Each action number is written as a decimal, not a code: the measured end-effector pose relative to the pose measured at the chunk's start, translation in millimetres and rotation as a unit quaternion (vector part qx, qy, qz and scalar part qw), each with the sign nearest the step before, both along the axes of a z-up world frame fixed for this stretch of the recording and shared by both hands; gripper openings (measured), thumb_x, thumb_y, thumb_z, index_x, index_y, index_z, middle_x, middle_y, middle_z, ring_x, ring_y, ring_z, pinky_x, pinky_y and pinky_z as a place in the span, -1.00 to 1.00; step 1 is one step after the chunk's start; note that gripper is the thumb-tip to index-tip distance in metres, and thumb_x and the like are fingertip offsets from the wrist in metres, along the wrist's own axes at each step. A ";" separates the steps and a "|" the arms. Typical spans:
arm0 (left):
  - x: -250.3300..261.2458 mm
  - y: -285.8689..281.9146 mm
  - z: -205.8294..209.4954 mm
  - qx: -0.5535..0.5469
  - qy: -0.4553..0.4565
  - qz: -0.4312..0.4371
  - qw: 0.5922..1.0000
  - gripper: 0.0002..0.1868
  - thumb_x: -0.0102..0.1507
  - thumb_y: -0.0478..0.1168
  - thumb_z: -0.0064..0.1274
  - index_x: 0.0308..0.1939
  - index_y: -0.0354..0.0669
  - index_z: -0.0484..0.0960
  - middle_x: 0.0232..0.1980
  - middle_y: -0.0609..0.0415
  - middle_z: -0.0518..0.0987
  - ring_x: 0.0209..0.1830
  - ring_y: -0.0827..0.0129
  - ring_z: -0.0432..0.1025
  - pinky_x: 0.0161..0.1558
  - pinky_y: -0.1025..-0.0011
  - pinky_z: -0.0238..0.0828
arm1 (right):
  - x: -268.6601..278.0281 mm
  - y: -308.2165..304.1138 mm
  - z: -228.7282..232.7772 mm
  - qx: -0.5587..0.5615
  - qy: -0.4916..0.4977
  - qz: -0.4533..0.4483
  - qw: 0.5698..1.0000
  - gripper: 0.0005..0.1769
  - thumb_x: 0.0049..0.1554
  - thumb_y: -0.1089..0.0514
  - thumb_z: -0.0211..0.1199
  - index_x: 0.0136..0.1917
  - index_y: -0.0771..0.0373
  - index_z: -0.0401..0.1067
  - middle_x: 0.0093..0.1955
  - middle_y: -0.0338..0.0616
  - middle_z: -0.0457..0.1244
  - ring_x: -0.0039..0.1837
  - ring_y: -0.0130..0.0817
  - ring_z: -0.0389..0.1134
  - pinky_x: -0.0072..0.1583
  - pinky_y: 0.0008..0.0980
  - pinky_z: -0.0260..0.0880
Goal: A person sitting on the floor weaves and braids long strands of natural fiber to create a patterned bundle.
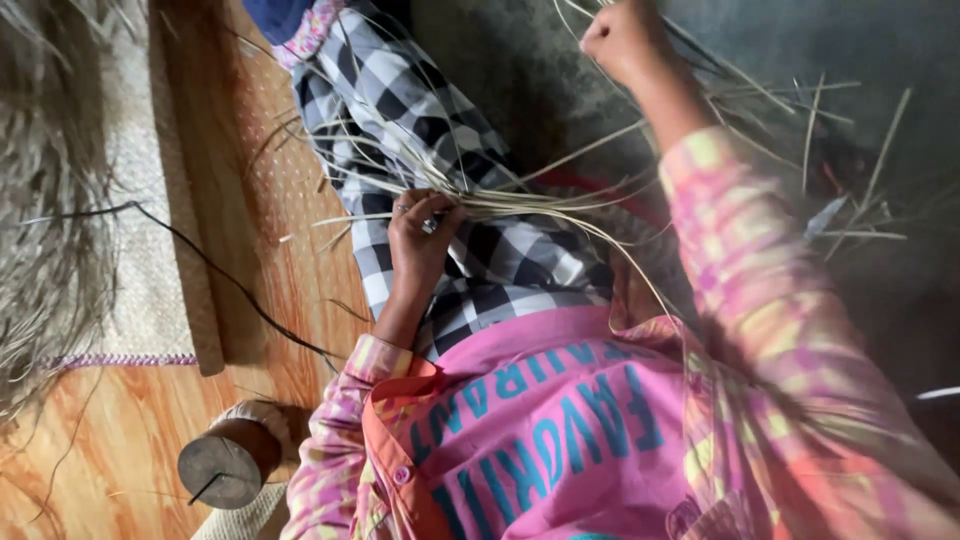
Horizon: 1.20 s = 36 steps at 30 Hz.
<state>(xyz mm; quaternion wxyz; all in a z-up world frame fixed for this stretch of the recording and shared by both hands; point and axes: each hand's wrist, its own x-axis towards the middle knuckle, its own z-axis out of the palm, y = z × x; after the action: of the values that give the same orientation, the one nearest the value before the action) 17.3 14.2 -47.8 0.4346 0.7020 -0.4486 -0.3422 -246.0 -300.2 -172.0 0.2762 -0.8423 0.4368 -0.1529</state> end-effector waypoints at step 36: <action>100.3 -91.3 12.6 -0.166 0.592 0.151 0.774 -0.64 0.47 0.04 -0.20 0.15 -0.07 0.54 -0.43 0.23 0.34 -0.56 0.61 0.13 -0.57 0.60 0.00 | 85.3 206.8 244.8 -0.072 -0.062 0.300 0.949 -0.94 0.15 0.24 0.23 -0.15 0.25 0.40 -0.15 -0.05 0.30 -0.24 -0.19 0.34 -0.17 -0.28 0.37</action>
<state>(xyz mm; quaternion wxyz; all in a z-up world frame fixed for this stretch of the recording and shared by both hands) 117.6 -77.2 -35.3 0.7703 0.3364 -0.0409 -0.5402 -160.8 -93.4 72.7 0.2742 -0.9411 0.1335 -0.1459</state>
